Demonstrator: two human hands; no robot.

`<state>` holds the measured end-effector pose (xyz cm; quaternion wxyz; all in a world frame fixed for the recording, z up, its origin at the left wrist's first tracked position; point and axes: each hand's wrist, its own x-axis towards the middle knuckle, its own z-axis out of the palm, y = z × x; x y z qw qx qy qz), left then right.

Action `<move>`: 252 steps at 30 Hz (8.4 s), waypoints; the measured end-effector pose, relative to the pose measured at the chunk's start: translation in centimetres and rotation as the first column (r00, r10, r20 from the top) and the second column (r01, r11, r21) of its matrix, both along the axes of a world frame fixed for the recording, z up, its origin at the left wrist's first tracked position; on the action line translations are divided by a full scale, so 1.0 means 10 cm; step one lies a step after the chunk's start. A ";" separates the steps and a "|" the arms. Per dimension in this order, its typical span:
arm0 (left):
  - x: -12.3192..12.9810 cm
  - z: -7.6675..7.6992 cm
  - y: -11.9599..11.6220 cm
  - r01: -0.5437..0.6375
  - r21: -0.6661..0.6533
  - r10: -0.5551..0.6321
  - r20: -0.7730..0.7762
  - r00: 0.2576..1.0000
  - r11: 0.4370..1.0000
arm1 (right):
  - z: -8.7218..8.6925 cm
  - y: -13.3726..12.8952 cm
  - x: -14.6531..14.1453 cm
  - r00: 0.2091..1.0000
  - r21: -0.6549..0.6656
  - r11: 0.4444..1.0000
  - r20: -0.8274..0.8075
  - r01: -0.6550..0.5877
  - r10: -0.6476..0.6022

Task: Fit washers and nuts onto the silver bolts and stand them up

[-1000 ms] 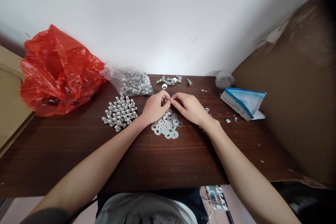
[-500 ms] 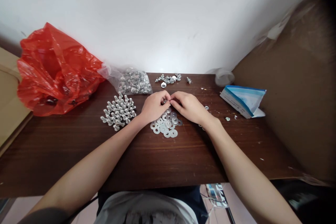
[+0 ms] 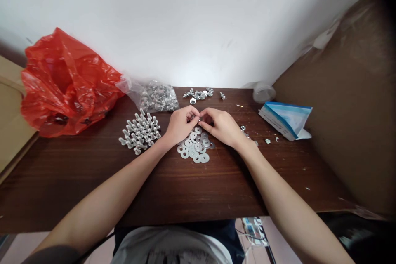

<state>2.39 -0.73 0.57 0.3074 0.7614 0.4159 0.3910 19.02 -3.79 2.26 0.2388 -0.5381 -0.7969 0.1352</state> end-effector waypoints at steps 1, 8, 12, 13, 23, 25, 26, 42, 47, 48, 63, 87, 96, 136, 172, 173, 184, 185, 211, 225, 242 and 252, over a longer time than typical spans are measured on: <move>0.00 0.01 0.00 -0.003 -0.005 0.003 0.009 1.000 1.000 | 0.00 0.00 0.00 1.000 0.000 1.000 -0.004 0.004 -0.004; 0.00 0.03 -0.02 0.001 -0.026 0.000 0.064 0.998 1.000 | -0.02 0.00 0.00 1.000 -0.001 1.000 -0.017 0.017 -0.017; 0.00 0.03 -0.02 0.008 -0.025 -0.006 0.075 0.997 1.000 | -0.02 0.00 -0.01 1.000 0.007 1.000 -0.016 0.017 -0.017; 0.00 0.03 -0.02 0.011 -0.025 -0.009 0.079 0.997 1.000 | -0.02 0.00 -0.01 1.000 0.009 1.000 -0.015 0.019 -0.018; 0.01 0.03 -0.01 0.038 0.006 -0.038 0.086 0.996 0.999 | -0.02 0.00 -0.02 1.000 0.030 0.999 0.000 0.029 -0.029; 0.02 0.03 -0.01 0.036 0.013 -0.037 0.082 0.996 0.999 | -0.02 0.00 -0.02 1.000 0.028 0.999 0.000 0.030 -0.030; 0.02 0.03 -0.01 0.034 0.015 -0.035 0.079 0.996 0.999 | -0.02 0.00 -0.02 1.000 0.029 0.999 0.000 0.031 -0.031; 0.00 0.02 -0.01 0.046 0.095 -0.045 -0.016 0.999 0.994 | -0.03 0.00 -0.02 0.999 0.027 0.999 0.006 0.035 -0.035; 0.00 0.04 -0.02 0.039 0.107 -0.036 -0.027 0.999 0.993 | -0.02 0.00 -0.02 1.000 0.032 0.999 0.008 0.028 -0.028; 0.00 0.04 -0.03 0.039 0.102 -0.036 -0.026 0.999 0.994 | -0.02 0.00 -0.02 1.000 0.032 0.999 0.007 0.027 -0.027; 0.01 0.02 -0.02 0.004 0.027 -0.004 -0.010 1.000 1.000 | -0.01 0.00 -0.02 0.999 0.018 0.999 -0.014 0.030 -0.030; 0.01 0.00 0.00 0.020 0.029 -0.019 -0.043 0.999 0.999 | 0.00 0.00 -0.03 0.999 0.030 0.999 -0.013 0.030 -0.030; 0.01 0.00 -0.01 0.032 0.038 -0.029 -0.065 0.997 0.999 | -0.02 0.01 0.00 1.000 0.025 1.000 -0.009 0.015 -0.015; 0.01 -0.01 -0.01 0.059 0.083 -0.049 -0.123 0.991 0.995 | 0.00 0.02 0.03 1.000 0.000 1.000 0.000 -0.023 0.023; 0.02 -0.01 -0.01 0.088 0.093 -0.079 -0.087 0.993 0.992 | -0.01 0.02 0.02 0.999 0.029 0.999 0.039 -0.020 0.019; 0.02 -0.01 -0.01 0.089 0.092 -0.081 -0.083 0.993 0.992 | -0.01 0.02 0.02 0.999 0.031 0.999 0.041 -0.018 0.016; 0.03 0.01 0.00 0.059 0.080 -0.058 -0.011 0.998 0.995 | 0.00 0.00 0.00 1.000 0.005 1.000 0.005 0.003 -0.003; 0.03 0.01 0.00 0.059 0.080 -0.058 -0.013 0.998 0.995 | 0.00 0.00 0.01 1.000 0.006 1.000 0.005 0.003 -0.003; 0.02 -0.01 -0.01 0.065 0.080 -0.060 -0.062 0.996 0.995 | -0.02 0.03 0.01 0.998 0.043 0.999 0.060 -0.029 0.027; 0.02 0.02 -0.02 0.062 0.069 -0.055 -0.090 0.994 0.996 | -0.01 0.03 0.02 0.998 0.018 0.999 0.048 -0.031 0.030; 0.03 -0.01 0.01 0.083 0.090 -0.073 -0.109 0.991 0.992 | 0.03 0.01 0.04 0.995 0.008 0.997 0.058 -0.081 0.080; 0.02 0.00 0.01 0.088 0.080 -0.077 -0.123 0.989 0.993 | 0.04 0.01 0.05 0.994 -0.001 0.996 0.057 -0.091 0.091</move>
